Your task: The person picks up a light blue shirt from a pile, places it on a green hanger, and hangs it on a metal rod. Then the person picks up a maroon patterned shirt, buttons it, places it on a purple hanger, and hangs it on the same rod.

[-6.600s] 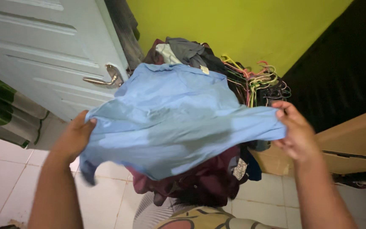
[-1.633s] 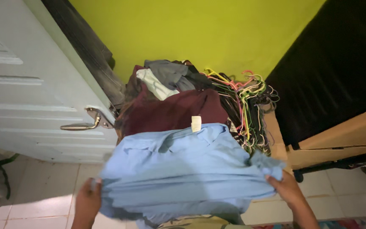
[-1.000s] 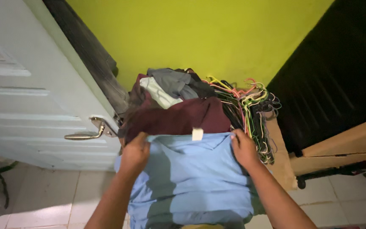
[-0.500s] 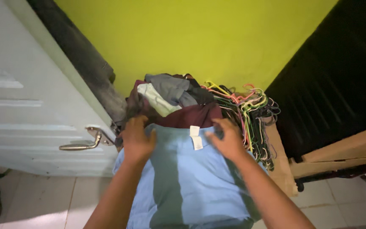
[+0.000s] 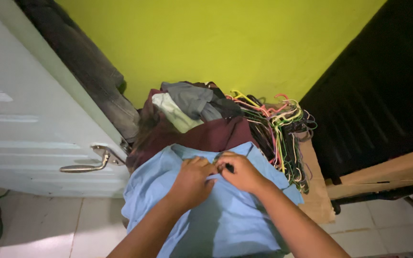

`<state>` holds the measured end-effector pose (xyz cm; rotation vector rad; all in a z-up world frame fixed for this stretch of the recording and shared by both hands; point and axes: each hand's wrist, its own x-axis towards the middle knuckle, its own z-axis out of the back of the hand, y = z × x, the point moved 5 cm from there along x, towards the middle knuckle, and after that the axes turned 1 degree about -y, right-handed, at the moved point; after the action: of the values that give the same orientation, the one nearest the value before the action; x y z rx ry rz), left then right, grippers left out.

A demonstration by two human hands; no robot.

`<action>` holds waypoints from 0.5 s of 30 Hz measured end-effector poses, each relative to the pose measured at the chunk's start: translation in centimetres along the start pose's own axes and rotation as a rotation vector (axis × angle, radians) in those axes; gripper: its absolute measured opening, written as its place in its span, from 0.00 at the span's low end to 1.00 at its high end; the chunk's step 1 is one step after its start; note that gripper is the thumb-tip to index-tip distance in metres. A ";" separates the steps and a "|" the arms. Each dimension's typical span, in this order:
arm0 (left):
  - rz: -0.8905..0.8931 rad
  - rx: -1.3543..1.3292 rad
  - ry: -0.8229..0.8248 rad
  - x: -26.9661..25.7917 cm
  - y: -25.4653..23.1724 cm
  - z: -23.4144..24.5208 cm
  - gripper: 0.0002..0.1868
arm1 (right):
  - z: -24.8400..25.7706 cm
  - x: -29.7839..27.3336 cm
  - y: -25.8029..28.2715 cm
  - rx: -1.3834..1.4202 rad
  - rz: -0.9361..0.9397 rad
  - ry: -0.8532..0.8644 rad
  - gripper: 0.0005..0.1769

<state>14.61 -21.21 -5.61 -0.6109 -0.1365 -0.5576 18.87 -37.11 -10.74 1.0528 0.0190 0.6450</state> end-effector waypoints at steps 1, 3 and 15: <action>-0.040 -0.077 -0.030 0.0 -0.2 0.3 0.13 | -0.3 -0.4 0.0 0.006 0.013 0.002 0.07; -0.120 -0.231 -0.092 -0.2 -0.2 0.6 0.13 | -0.7 -0.8 0.2 0.018 0.040 0.008 0.05; -0.187 -0.031 -0.309 -0.5 2.1 -2.1 0.12 | 4.6 -3.1 -4.9 -0.129 -0.185 -0.666 0.03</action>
<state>15.24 -20.77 -8.47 -0.7168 -0.4811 -0.6444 20.13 -43.98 -13.25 1.0828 -0.4925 0.1053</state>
